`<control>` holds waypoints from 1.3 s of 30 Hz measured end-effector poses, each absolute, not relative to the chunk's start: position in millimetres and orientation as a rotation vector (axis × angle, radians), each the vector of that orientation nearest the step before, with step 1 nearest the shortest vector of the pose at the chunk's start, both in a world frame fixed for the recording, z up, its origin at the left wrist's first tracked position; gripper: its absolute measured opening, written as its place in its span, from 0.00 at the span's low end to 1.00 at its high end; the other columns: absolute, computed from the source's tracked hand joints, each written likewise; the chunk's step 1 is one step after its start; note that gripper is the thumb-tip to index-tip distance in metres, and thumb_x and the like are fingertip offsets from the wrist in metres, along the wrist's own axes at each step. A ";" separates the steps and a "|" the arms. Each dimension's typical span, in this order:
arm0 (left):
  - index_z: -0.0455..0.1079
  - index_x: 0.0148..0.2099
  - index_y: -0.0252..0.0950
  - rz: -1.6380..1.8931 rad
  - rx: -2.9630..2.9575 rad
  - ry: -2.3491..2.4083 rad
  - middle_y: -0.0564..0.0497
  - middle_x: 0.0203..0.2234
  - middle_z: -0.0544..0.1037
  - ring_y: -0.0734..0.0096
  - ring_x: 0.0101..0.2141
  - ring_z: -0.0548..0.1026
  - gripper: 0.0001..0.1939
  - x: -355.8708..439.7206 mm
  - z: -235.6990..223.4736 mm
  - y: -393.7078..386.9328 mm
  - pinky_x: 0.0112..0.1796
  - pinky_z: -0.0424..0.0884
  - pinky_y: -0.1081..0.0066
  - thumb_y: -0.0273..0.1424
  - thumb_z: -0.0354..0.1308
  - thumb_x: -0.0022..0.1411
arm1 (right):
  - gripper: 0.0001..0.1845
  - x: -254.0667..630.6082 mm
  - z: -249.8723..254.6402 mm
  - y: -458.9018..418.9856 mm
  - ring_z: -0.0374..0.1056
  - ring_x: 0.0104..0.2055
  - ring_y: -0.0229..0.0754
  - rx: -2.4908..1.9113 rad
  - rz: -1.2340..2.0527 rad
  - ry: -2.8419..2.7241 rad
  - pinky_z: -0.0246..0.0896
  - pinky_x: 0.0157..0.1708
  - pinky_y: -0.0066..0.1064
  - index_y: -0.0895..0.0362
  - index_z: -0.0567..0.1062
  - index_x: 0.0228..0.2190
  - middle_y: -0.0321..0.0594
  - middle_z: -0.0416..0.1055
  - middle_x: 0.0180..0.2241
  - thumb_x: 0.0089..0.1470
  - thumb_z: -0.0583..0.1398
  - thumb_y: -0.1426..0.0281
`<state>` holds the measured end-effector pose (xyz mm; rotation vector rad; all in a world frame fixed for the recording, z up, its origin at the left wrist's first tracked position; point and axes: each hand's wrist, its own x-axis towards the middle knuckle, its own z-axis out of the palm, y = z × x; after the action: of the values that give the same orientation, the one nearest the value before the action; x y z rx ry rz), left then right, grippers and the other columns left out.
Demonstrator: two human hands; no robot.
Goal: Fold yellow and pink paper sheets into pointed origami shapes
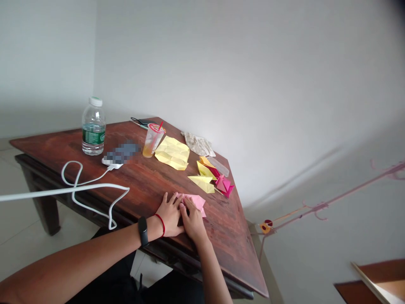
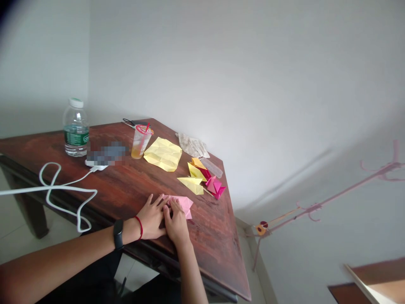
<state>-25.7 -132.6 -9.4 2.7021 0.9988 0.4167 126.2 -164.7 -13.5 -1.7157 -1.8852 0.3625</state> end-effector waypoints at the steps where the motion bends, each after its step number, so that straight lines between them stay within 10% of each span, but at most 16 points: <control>1: 0.63 0.70 0.38 0.413 2.702 0.984 0.33 0.70 0.57 0.32 0.69 0.52 0.40 -26.2 -9.5 -131.9 0.62 0.46 0.30 0.54 0.54 0.63 | 0.28 127.1 -12.2 -164.7 0.55 0.71 0.54 -1.733 0.369 -1.882 0.48 0.70 0.52 0.57 0.70 0.63 0.48 0.67 0.64 0.69 0.52 0.58; 11: 0.64 0.68 0.33 0.521 2.721 1.084 0.35 0.68 0.62 0.39 0.68 0.57 0.41 -27.0 -13.9 -129.6 0.63 0.48 0.31 0.59 0.44 0.68 | 0.25 143.8 -1.8 -176.4 0.67 0.64 0.54 -1.921 0.312 -1.755 0.53 0.67 0.51 0.55 0.77 0.56 0.48 0.72 0.60 0.69 0.51 0.58; 22: 0.63 0.69 0.34 0.504 2.719 1.092 0.36 0.70 0.59 0.39 0.69 0.54 0.42 -27.8 -17.3 -129.6 0.63 0.47 0.30 0.60 0.46 0.67 | 0.27 156.3 -18.9 -202.2 0.50 0.73 0.55 -1.995 0.191 -1.869 0.41 0.69 0.62 0.56 0.67 0.65 0.49 0.62 0.67 0.70 0.50 0.61; 39: 0.67 0.66 0.37 0.557 2.741 1.066 0.36 0.67 0.65 0.39 0.67 0.57 0.37 -27.8 -15.9 -126.0 0.65 0.43 0.32 0.57 0.53 0.65 | 0.23 144.7 4.7 -210.7 0.56 0.70 0.59 -2.057 -0.114 -1.713 0.42 0.68 0.64 0.58 0.76 0.57 0.53 0.71 0.61 0.69 0.50 0.64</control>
<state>-27.8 -126.0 -15.9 2.7410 1.0659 0.5574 144.7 -210.7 4.7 -2.0571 -1.7126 -0.1139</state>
